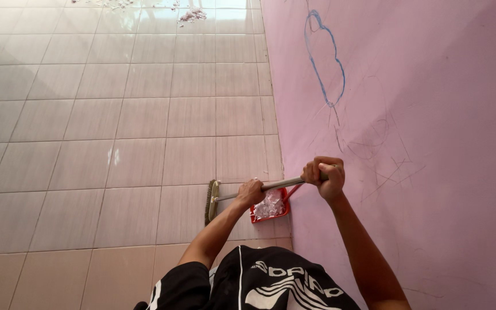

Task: The person sweeps debris on the tiled floor into a dustpan using a broom and then moves the dustpan away.

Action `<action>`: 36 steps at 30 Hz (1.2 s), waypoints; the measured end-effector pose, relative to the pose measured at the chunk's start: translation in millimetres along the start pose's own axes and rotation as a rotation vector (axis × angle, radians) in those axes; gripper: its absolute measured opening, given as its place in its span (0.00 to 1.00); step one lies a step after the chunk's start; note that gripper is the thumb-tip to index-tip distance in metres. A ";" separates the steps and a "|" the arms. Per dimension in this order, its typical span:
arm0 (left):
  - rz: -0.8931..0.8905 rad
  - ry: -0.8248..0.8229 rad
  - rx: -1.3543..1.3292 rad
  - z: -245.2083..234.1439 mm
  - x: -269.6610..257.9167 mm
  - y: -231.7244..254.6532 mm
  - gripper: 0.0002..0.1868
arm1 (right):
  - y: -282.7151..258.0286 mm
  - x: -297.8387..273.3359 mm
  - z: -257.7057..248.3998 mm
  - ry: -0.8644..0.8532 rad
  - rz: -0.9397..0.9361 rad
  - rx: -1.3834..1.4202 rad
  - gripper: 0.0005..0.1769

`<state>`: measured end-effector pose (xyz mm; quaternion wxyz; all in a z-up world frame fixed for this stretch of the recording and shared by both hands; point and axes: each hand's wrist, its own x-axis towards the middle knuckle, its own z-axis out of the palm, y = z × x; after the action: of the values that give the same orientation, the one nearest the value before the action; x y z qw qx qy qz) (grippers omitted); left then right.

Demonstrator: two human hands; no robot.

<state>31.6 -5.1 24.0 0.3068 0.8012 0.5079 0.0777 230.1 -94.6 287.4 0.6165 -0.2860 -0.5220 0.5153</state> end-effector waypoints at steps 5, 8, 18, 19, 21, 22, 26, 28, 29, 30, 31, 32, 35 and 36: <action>0.068 -0.034 -0.014 25.7 10.8 5.8 0.10 | -0.2 -3.5 -11.4 0.030 0.049 -0.027 0.15; 0.064 -0.003 -0.036 35.5 12.5 17.3 0.12 | -8.5 -12.7 -19.7 0.037 0.052 -0.032 0.15; 0.086 -0.059 -0.133 40.5 10.9 85.1 0.12 | -55.9 -8.9 -30.3 0.075 0.126 -0.126 0.16; 0.101 -0.062 -0.164 44.4 14.6 89.4 0.11 | -62.4 -6.1 -31.0 0.069 0.129 -0.148 0.17; 0.138 -0.020 -0.193 53.2 19.2 98.8 0.11 | -72.9 -4.3 -30.3 0.067 0.137 -0.193 0.16; 0.160 0.026 -0.192 56.1 21.2 103.9 0.11 | -77.4 -4.1 -29.7 0.067 0.140 -0.215 0.16; 0.160 0.051 -0.161 43.6 10.9 117.7 0.11 | -95.1 -7.2 -28.6 0.109 0.086 -0.175 0.17; 0.136 0.040 -0.119 26.4 -1.7 127.8 0.11 | -105.9 -13.4 -25.1 0.110 0.053 -0.134 0.16; 0.117 0.034 -0.099 17.4 -9.7 130.9 0.11 | -111.0 -17.2 -23.8 0.096 0.039 -0.134 0.16; 0.111 0.031 -0.100 8.8 -17.4 133.5 0.10 | -116.4 -21.1 -23.4 0.083 0.025 -0.133 0.16; 0.104 0.030 -0.101 -0.1 -22.9 135.5 0.10 | -119.1 -22.7 -22.5 0.068 0.010 -0.132 0.15; 0.098 0.030 -0.102 -8.2 -27.5 136.0 0.09 | -120.0 -23.1 -21.7 0.051 0.002 -0.134 0.16; 0.076 0.049 -0.056 -24.2 -33.5 125.6 0.09 | -116.9 -20.7 -20.9 0.005 -0.019 -0.132 0.16; 0.067 0.077 -0.039 -25.8 -34.5 117.7 0.12 | -113.1 -19.3 -19.0 -0.009 -0.021 -0.123 0.16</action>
<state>94.3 -59.1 118.2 0.2997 0.8082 0.4904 0.1285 287.5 -143.6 375.9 0.6008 -0.3156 -0.5585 0.4770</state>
